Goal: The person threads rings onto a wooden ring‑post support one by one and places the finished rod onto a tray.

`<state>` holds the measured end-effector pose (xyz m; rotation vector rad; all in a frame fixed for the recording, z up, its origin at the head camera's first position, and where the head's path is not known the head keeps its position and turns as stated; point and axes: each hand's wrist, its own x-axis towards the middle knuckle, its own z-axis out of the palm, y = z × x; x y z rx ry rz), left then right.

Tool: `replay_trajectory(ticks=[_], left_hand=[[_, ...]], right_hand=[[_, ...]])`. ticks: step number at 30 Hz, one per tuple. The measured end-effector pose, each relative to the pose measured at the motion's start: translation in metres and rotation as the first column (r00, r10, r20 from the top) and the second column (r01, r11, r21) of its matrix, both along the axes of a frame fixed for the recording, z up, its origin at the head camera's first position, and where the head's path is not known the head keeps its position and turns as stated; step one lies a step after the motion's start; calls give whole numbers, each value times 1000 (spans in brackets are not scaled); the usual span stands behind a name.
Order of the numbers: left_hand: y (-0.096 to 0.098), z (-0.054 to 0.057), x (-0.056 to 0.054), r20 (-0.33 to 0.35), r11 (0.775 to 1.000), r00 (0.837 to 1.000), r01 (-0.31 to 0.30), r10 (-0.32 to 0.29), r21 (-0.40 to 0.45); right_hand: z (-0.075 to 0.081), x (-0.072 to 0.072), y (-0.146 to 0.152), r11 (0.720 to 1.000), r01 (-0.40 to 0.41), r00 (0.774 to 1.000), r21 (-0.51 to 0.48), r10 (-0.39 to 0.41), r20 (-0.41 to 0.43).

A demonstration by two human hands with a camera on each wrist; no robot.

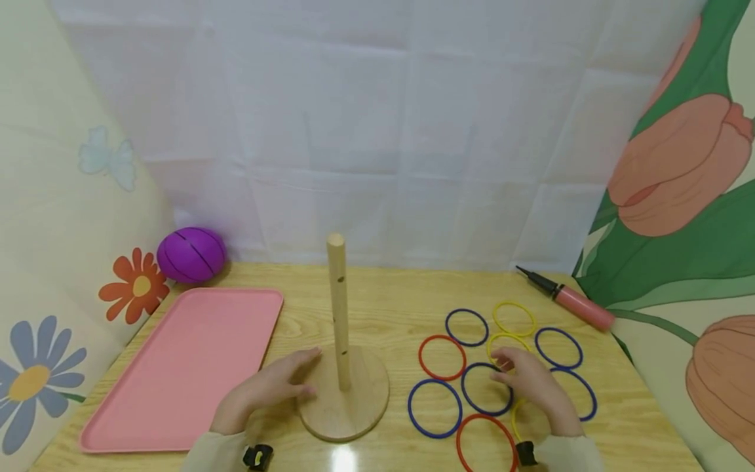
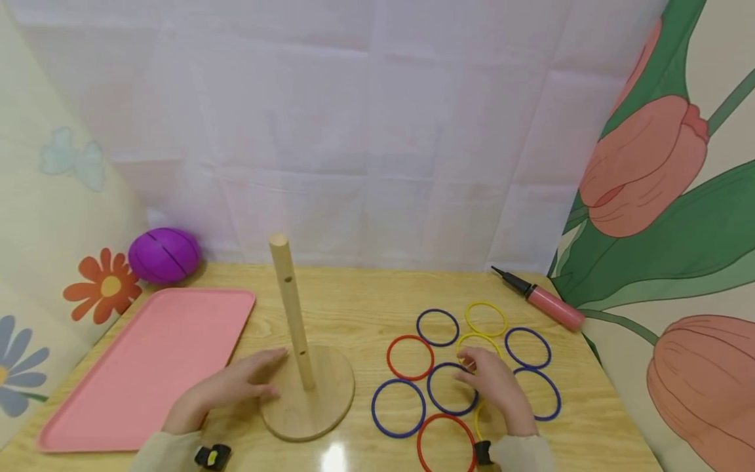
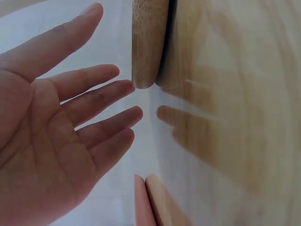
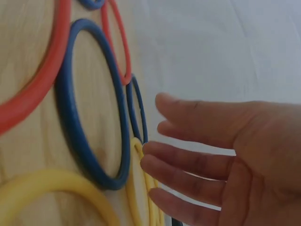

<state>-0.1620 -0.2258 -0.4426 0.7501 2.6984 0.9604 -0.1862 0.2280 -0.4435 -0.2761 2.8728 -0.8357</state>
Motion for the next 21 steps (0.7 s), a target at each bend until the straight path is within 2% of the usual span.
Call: replay_trajectory(ticks=[7,13,17,21], left_hand=[[-2,-3,-1,38,1000,999,-21,21,0],[-4,-4,-2,49,1000,999,-12,13,-19],[-5,-5,-2,77,999,997,-12,14,-30],[-6,-6,-3,70,999,997,-12,15,-45]], right_hand=[[-6,-3,5,998,32,999,62,-34,36],[-7,-3,7,994,54,998,96,-55,11],[-8,-3,6,988,61,998,145,-65,23],[-9,0,6,983,75,996,168,-80,26]])
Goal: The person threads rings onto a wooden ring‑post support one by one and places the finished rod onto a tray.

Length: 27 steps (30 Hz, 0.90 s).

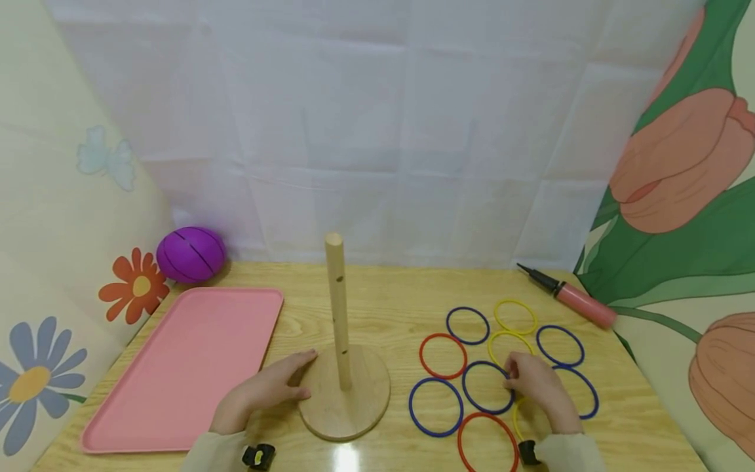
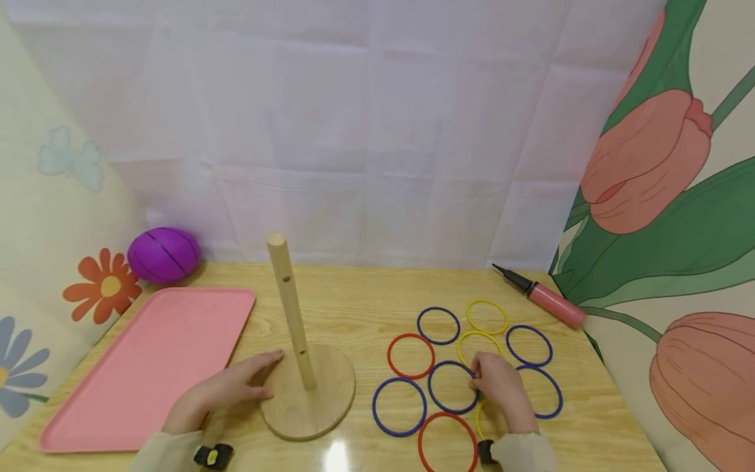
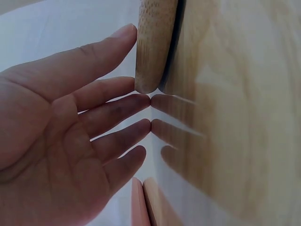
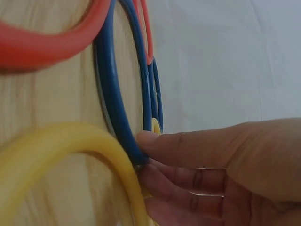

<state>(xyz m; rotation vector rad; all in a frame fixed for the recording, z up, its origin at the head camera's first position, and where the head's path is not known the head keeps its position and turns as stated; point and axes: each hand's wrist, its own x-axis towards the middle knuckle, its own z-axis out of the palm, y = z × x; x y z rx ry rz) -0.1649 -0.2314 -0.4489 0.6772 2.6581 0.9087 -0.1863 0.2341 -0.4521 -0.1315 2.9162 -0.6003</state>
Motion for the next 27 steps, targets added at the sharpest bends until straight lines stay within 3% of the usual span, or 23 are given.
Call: replay_trajectory(ticks=[8,16,27], left_hand=[[0,-1,2,-17,1000,1000,-9,9,-9],[-1,-2,6,35,999,999,-26,26,21],[-7,-4,10,64,998,998,26,-29,51]], right_hand=[[-3,1,2,1000,-9,998,15,10,-57],[-4,1,4,1000,0,999,-3,-1,-54],[-2,-3,6,974,63,997,-217,-73,-39]])
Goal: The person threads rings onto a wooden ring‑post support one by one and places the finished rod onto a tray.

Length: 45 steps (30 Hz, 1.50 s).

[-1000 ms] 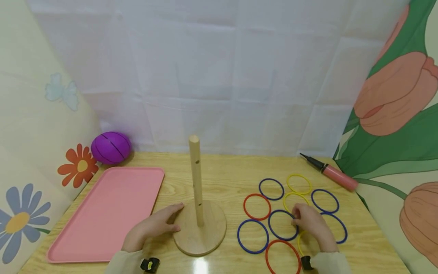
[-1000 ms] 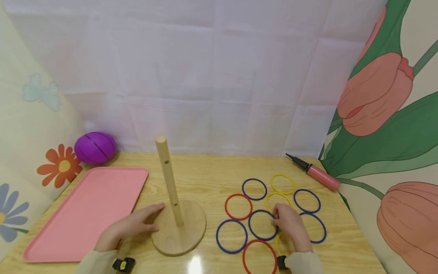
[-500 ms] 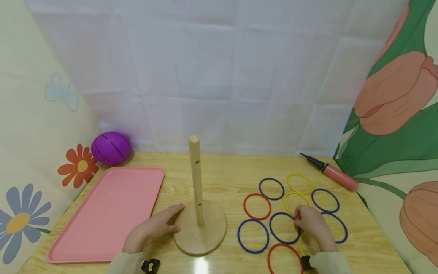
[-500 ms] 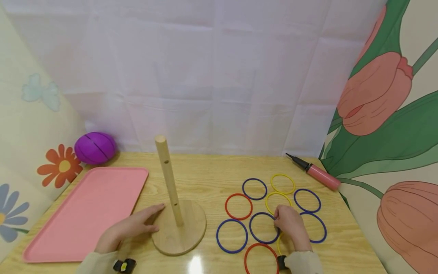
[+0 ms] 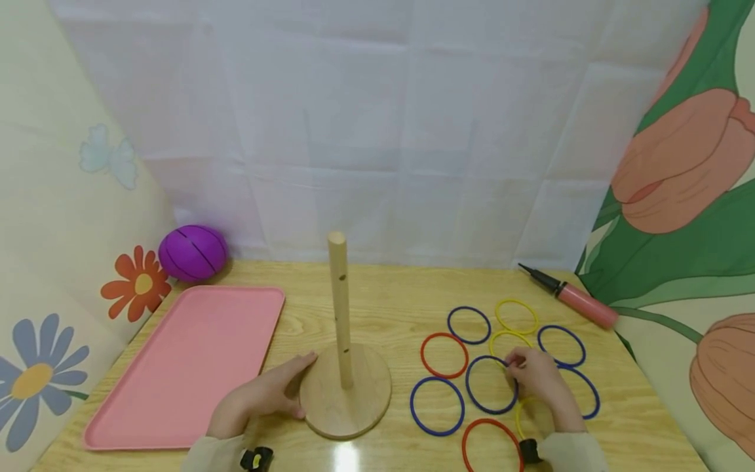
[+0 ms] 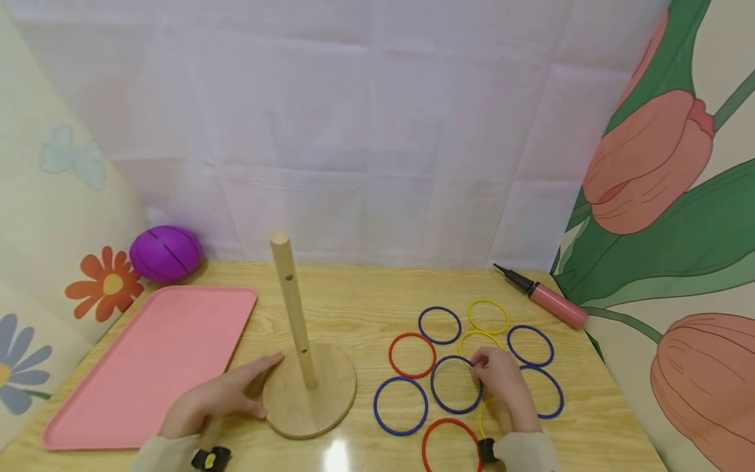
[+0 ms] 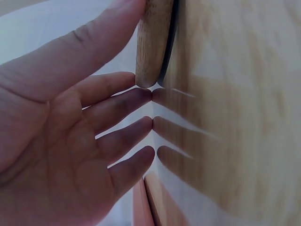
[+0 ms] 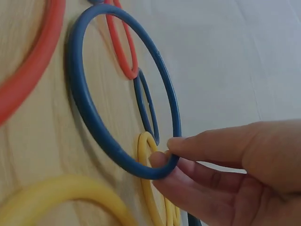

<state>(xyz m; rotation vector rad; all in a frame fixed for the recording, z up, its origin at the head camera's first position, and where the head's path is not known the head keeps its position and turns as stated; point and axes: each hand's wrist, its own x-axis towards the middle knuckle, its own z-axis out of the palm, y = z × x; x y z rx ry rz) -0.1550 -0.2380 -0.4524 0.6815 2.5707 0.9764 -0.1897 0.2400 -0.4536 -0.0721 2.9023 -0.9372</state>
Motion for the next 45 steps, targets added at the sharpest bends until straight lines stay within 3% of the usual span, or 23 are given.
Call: replay_trajectory(ticks=[11,19,27,31,39,45], left_hand=[[1,1,0,16,1000,1000,-11,11,-8],[2,1,0,19,999,1000,-21,22,-27],[3,4,3,32,999,998,-44,45,-31],[3,3,3,27,999,999,-27,28,-33],[3,3,3,29,1000,1000,-8,9,-25],[2,4,3,11,1000,1000,-2,2,-24]], right_hand=[[19,-6,-14,967,52,998,-250,-44,40],[52,-14,-37,943,-2,1000,-333,-1,-9],[81,-18,-63,905,-11,999,-425,-8,-44],[90,-19,-76,860,-17,998,-510,-16,-61],[115,-23,-106,694,-37,998,-719,-6,-58],[141,-22,-129,607,-108,993,-787,32,-111]])
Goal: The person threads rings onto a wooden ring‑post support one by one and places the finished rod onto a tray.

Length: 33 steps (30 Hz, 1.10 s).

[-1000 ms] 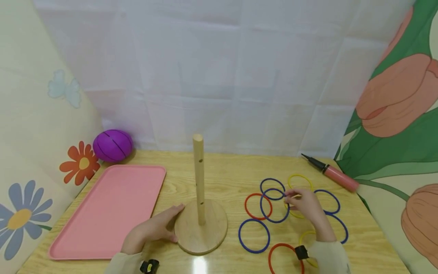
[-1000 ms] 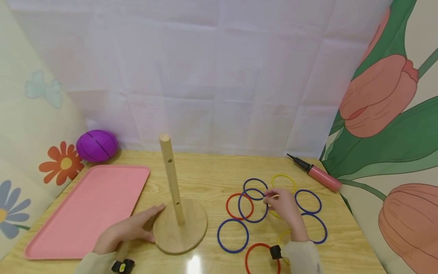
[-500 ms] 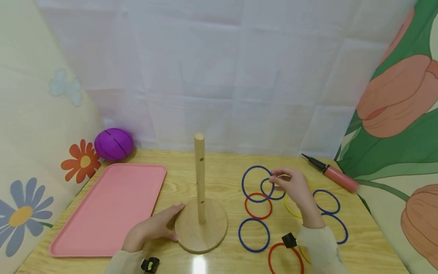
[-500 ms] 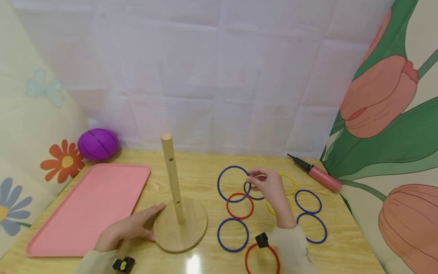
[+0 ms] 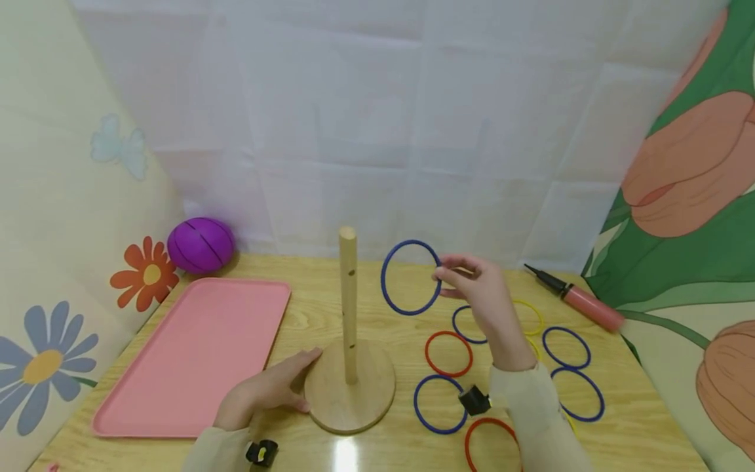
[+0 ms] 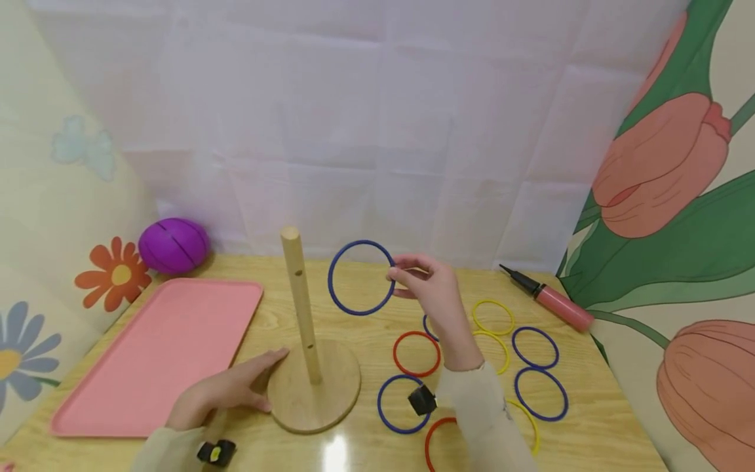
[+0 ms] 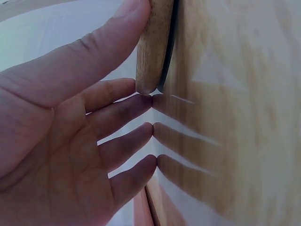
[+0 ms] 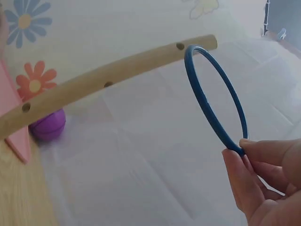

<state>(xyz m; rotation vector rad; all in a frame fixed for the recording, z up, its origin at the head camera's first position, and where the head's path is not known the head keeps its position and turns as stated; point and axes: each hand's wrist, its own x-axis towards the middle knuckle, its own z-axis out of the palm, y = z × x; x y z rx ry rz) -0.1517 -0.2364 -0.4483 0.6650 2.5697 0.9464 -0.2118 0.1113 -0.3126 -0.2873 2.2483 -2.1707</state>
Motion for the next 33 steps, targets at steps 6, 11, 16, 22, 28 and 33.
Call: replay_trajectory(ticks=[6,11,16,22,28,33], left_hand=[[1,1,0,15,1000,1000,-11,11,2],[1,1,0,30,1000,999,-17,17,3],[1,2,0,20,1000,1000,-16,16,-7],[2,2,0,17,1000,1000,-19,19,-12],[2,2,0,7,1000,1000,-17,18,-17],[3,2,0,5,999,1000,-31,31,-26]], right_hand=[[26,6,-21,997,-28,1000,-68,28,-6],[40,8,-35,993,-51,998,-110,48,-29],[46,6,-48,982,-88,996,-165,82,-45],[39,3,-61,973,-124,992,-195,121,-28],[20,0,-64,982,-148,988,-116,151,15],[2,-2,-59,984,-163,985,-73,167,39]])
